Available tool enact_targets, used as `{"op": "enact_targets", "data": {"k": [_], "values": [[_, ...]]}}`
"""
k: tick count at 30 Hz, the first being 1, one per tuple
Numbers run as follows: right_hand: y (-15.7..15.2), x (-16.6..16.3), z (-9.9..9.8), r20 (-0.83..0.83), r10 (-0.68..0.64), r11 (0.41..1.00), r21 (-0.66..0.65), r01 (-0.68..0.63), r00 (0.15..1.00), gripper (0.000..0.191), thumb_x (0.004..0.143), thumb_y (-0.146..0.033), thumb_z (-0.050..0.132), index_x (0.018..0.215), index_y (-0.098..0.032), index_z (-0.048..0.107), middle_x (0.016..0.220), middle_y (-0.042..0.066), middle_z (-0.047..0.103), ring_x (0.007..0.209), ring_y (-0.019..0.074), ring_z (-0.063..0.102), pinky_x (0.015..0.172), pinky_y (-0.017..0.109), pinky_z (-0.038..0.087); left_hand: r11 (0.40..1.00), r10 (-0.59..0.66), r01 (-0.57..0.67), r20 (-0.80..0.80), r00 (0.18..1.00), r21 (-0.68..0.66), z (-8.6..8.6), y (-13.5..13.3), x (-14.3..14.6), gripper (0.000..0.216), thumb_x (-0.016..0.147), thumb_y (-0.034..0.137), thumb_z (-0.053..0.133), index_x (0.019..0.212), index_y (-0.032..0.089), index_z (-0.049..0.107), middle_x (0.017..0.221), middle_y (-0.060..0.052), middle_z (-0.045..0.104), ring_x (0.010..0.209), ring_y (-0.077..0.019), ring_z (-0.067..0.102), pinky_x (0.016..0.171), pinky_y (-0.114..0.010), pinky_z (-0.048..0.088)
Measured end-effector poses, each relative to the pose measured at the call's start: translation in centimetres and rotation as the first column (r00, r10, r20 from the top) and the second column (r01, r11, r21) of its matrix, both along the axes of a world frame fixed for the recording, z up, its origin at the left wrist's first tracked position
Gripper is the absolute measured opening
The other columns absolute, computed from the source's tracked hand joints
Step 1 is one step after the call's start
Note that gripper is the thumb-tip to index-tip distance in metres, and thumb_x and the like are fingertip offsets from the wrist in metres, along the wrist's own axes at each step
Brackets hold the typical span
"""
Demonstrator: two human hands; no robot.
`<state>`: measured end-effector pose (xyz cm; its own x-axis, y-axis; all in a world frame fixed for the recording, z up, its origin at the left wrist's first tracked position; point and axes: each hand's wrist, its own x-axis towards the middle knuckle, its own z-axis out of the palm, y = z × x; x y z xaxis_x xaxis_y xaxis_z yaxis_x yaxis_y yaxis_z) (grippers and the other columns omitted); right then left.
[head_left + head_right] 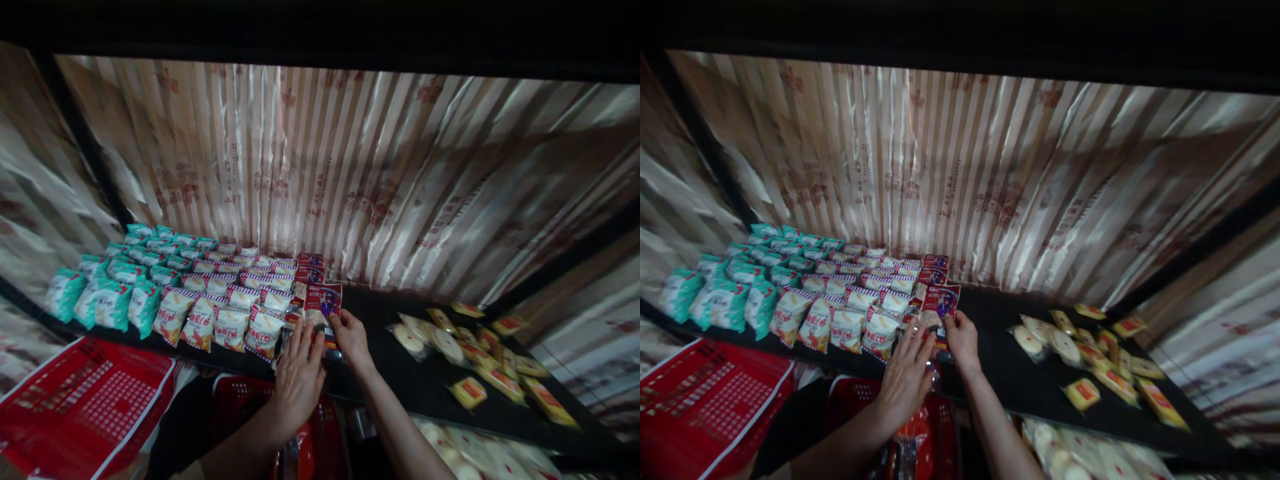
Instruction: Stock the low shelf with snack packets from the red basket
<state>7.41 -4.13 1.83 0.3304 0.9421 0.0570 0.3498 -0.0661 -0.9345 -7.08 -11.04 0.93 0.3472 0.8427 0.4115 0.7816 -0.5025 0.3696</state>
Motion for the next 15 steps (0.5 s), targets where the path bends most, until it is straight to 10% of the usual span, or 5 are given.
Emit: {"op": "enact_targets", "data": {"k": [10, 15], "values": [[3.3, -1.4, 1.0, 0.367, 0.054, 0.998, -0.046, -0.04, 0.929, 0.03, 0.075, -0.039, 0.044, 0.071, -0.018, 0.065, 0.062, 0.003, 0.065, 0.058, 0.0167, 0.056, 0.057, 0.026, 0.039, 0.958, 0.165, -0.134, -0.103, 0.981, 0.254, -4.3, 4.4, 1.5, 0.049, 0.084, 0.007, 0.039, 0.132, 0.014, 0.042, 0.138, -0.01, 0.046, 0.131, -0.0236, 0.037, 0.104, -0.043, 0.039], [3.2, -0.9, 0.9, 0.56, 0.032, 0.997, -0.081, 0.016, 0.828, 0.035, 0.08, -0.034, 0.043, 0.104, -0.017, 0.063, 0.086, 0.008, 0.068, 0.077, 0.0206, 0.062, 0.067, 0.028, 0.044, 0.953, 0.144, -0.095, -0.155, 0.977, 0.287, -4.0, 4.4, 1.4, 0.052, 0.081, 0.004, 0.035, 0.132, 0.01, 0.041, 0.138, -0.013, 0.045, 0.13, -0.0224, 0.038, 0.101, -0.041, 0.042]]}}
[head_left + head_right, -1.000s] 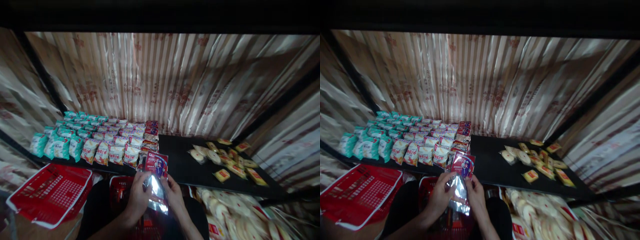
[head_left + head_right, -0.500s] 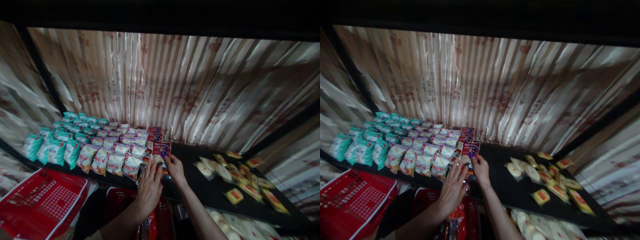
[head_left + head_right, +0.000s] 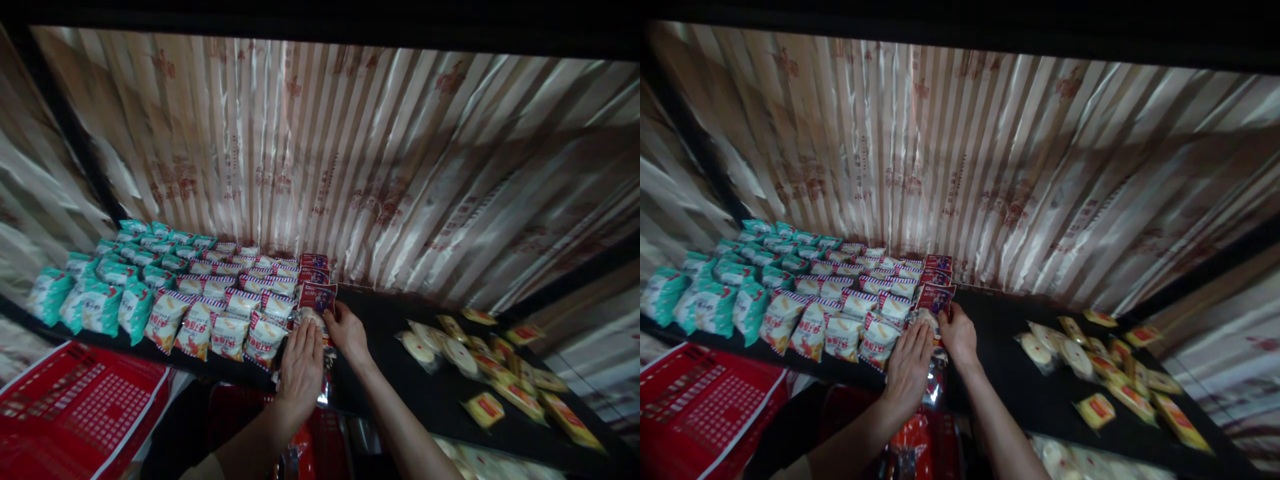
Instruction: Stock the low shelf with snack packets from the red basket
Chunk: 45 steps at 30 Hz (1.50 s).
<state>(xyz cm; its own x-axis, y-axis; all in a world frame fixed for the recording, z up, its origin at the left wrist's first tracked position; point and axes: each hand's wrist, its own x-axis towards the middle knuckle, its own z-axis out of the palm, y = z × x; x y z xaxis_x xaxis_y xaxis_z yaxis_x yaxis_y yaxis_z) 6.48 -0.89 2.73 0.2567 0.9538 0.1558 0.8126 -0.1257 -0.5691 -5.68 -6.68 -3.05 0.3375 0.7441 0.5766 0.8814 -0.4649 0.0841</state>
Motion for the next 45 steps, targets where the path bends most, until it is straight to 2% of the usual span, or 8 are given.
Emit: {"op": "enact_targets", "data": {"k": [4, 8, 12, 19, 25, 33, 40, 45], "values": [[0.1, 0.3, 0.2, 0.127, -0.044, 0.995, 0.094, 0.033, 0.991, 0.046, 0.081, -0.032, 0.045, 0.123, -0.015, 0.053, 0.114, 0.013, 0.06, 0.102, 0.0248, 0.056, 0.084, 0.035, 0.044, 0.999, 0.047, -0.047, -0.027, 0.999, -0.023, 0.2, -0.3, 0.1, 0.052, 0.079, 0.002, 0.034, 0.13, 0.009, 0.045, 0.136, -0.013, 0.047, 0.129, -0.0231, 0.04, 0.097, -0.039, 0.044], [1.5, -0.5, 0.9, 0.256, 0.111, 0.97, 0.183, -0.161, 0.96, 0.04, 0.084, -0.028, 0.041, 0.118, -0.017, 0.059, 0.126, 0.011, 0.055, 0.118, 0.026, 0.044, 0.099, 0.04, 0.036, 0.995, 0.075, -0.074, 0.019, 0.997, -0.066, -0.1, -0.4, 0.5, 0.051, 0.079, 0.002, 0.036, 0.128, 0.011, 0.049, 0.136, -0.011, 0.048, 0.128, -0.0237, 0.04, 0.099, -0.04, 0.041], [3.9, -2.3, 1.4, 0.343, 0.354, 0.927, -0.003, -0.375, 0.87, 0.041, 0.089, -0.026, 0.034, 0.12, -0.016, 0.058, 0.126, 0.01, 0.057, 0.127, 0.0219, 0.039, 0.109, 0.041, 0.021, 0.991, 0.077, -0.068, 0.073, 0.994, -0.119, -1.1, -0.1, 1.1, 0.048, 0.082, 0.009, 0.039, 0.129, 0.013, 0.049, 0.134, -0.012, 0.05, 0.129, -0.0249, 0.039, 0.1, -0.042, 0.039], [6.0, -3.9, 0.0, 0.342, 0.319, 0.933, -0.277, -0.23, 0.884, 0.049, 0.092, -0.044, 0.03, 0.137, -0.028, 0.04, 0.148, 0.003, 0.031, 0.139, 0.0327, 0.011, 0.107, 0.052, 0.014, 0.989, 0.065, -0.052, 0.091, 0.994, -0.137, -1.6, -0.8, 0.9, 0.047, 0.084, 0.015, 0.041, 0.13, 0.012, 0.047, 0.137, -0.012, 0.047, 0.129, -0.028, 0.039, 0.097, -0.043, 0.039], [5.9, -3.9, -1.2, 0.369, 0.305, 0.938, -0.277, -0.21, 0.878, 0.051, 0.092, -0.047, 0.028, 0.139, -0.03, 0.036, 0.153, 0.004, 0.016, 0.14, 0.0302, 0.003, 0.108, 0.048, 0.01, 0.971, 0.004, 0.039, 0.181, 0.983, -0.236, 0.7, -1.7, -0.1, 0.049, 0.085, 0.036, 0.045, 0.126, 0.011, 0.052, 0.135, -0.014, 0.048, 0.126, -0.0324, 0.04, 0.099, -0.047, 0.037], [6.4, -4.0, -1.5, 0.372, 0.283, 0.944, -0.27, -0.188, 0.884, 0.052, 0.09, -0.05, 0.033, 0.138, -0.03, 0.037, 0.153, 0.007, 0.017, 0.14, 0.0299, 0.004, 0.108, 0.047, 0.009, 0.962, 0.029, 0.026, 0.198, 0.98, -0.27, 0.7, -1.3, -0.2, 0.043, 0.085, 0.029, 0.043, 0.124, 0.013, 0.054, 0.133, -0.012, 0.051, 0.125, -0.03, 0.041, 0.098, -0.045, 0.038], [5.2, -3.8, -1.0, 0.359, 0.195, 0.968, 0.081, -0.238, 0.913, 0.046, 0.089, -0.041, 0.042, 0.125, -0.016, 0.055, 0.143, 0.016, 0.037, 0.137, 0.0306, 0.02, 0.106, 0.048, 0.022, 0.979, 0.034, 0.003, 0.175, 0.984, -0.203, 0.3, -1.4, -0.4, 0.044, 0.084, 0.027, 0.045, 0.125, 0.012, 0.051, 0.135, -0.013, 0.049, 0.128, -0.0289, 0.038, 0.1, -0.045, 0.037], [-0.1, -3.2, -0.4, 0.14, 0.175, 0.869, 0.443, -0.22, 0.975, 0.034, 0.089, -0.032, 0.041, 0.11, -0.016, 0.061, 0.122, 0.012, 0.057, 0.115, 0.0231, 0.05, 0.097, 0.041, 0.041, 0.983, -0.094, 0.125, 0.221, 0.971, -0.133, 1.4, -2.9, -1.9, 0.038, 0.084, 0.019, 0.042, 0.119, 0.012, 0.055, 0.13, -0.012, 0.054, 0.125, -0.026, 0.042, 0.099, -0.043, 0.041]]}}
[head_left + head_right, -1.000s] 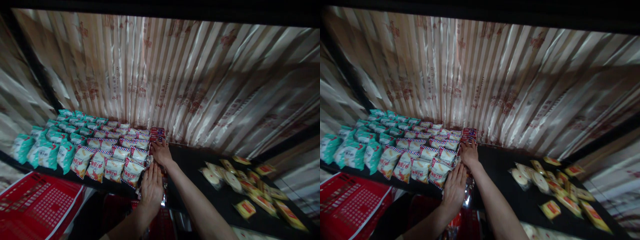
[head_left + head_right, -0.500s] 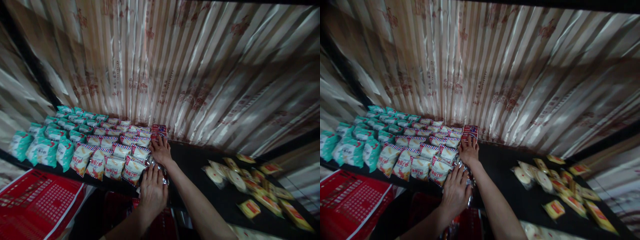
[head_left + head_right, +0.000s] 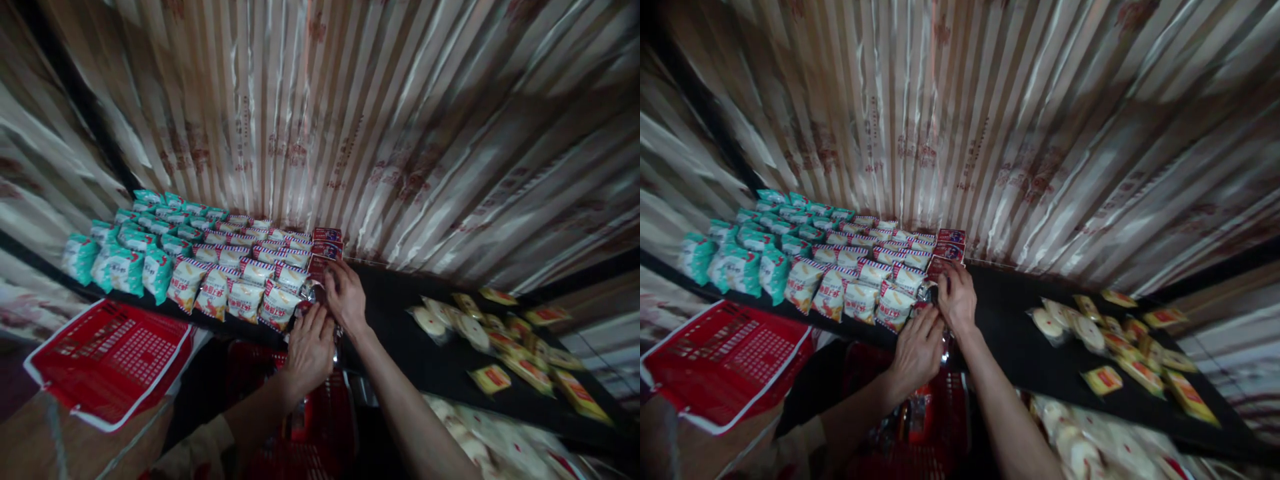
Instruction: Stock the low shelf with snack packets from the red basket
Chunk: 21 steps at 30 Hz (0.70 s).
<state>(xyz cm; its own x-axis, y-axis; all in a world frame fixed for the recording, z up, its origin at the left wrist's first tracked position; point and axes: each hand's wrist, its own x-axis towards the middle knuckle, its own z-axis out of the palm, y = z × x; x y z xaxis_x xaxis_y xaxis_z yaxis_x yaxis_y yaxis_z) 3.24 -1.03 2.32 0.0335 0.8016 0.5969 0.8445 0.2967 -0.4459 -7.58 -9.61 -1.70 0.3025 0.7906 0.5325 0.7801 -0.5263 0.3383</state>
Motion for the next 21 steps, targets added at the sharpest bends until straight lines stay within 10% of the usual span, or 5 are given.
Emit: {"op": "enact_targets", "data": {"k": [5, 9, 13, 17, 21], "values": [[-10.5, -0.1, -2.7, -0.167, 0.116, 0.991, 0.086, -0.102, 0.979, 0.021, 0.087, -0.023, 0.045, 0.102, -0.019, 0.059, 0.094, 0.007, 0.066, 0.09, 0.0182, 0.06, 0.081, 0.033, 0.049, 0.984, -0.179, 0.175, 0.203, 0.963, 0.034, -1.8, -5.7, -3.0, 0.034, 0.083, 0.011, 0.035, 0.106, 0.015, 0.06, 0.107, -0.011, 0.064, 0.103, -0.019, 0.056, 0.09, -0.036, 0.048], [-18.2, -1.6, -8.4, -0.253, 0.211, 0.965, -0.1, -0.243, 0.944, 0.017, 0.086, -0.019, 0.047, 0.097, -0.021, 0.06, 0.085, 0.005, 0.068, 0.079, 0.0162, 0.064, 0.073, 0.027, 0.05, 0.928, -0.224, 0.27, 0.196, 0.955, -0.257, -6.7, -11.2, -5.7, 0.037, 0.08, 0.012, 0.034, 0.105, 0.016, 0.061, 0.101, -0.01, 0.065, 0.093, -0.0189, 0.059, 0.085, -0.035, 0.05], [-21.5, -3.6, -14.6, -0.204, 0.152, 0.727, -0.64, -0.249, 0.967, 0.027, 0.087, -0.02, 0.04, 0.099, -0.019, 0.064, 0.096, 0.008, 0.07, 0.088, 0.0184, 0.066, 0.079, 0.027, 0.05, 0.673, -0.105, -0.028, -0.133, 0.986, -0.739, -11.2, -13.2, -8.1, 0.047, 0.075, 0.013, 0.042, 0.119, 0.008, 0.056, 0.129, -0.018, 0.052, 0.123, -0.029, 0.044, 0.104, -0.041, 0.035], [-21.2, -5.6, -19.0, -0.194, 0.24, 0.425, -0.86, -0.283, 0.951, 0.039, 0.077, -0.009, 0.046, 0.111, -0.015, 0.063, 0.11, 0.011, 0.067, 0.104, 0.0198, 0.061, 0.089, 0.028, 0.045, 0.457, -0.005, -0.202, -0.23, 0.973, -0.866, -13.2, -11.7, -9.0, 0.059, 0.071, 0.011, 0.05, 0.129, 0.004, 0.046, 0.143, -0.021, 0.035, 0.136, -0.0342, 0.022, 0.112, -0.046, 0.017], [-19.5, -7.5, -21.4, -0.2, 0.259, 0.418, -0.859, -0.297, 0.945, 0.051, 0.067, -0.003, 0.05, 0.113, -0.018, 0.064, 0.124, 0.011, 0.059, 0.115, 0.0201, 0.054, 0.093, 0.024, 0.042, 0.304, 0.248, -0.136, -0.059, 0.967, -0.943, -14.5, -9.0, -7.9, 0.046, 0.075, 0.01, 0.053, 0.122, 0.01, 0.054, 0.138, -0.017, 0.042, 0.132, -0.0299, 0.031, 0.11, -0.042, 0.021]]}}
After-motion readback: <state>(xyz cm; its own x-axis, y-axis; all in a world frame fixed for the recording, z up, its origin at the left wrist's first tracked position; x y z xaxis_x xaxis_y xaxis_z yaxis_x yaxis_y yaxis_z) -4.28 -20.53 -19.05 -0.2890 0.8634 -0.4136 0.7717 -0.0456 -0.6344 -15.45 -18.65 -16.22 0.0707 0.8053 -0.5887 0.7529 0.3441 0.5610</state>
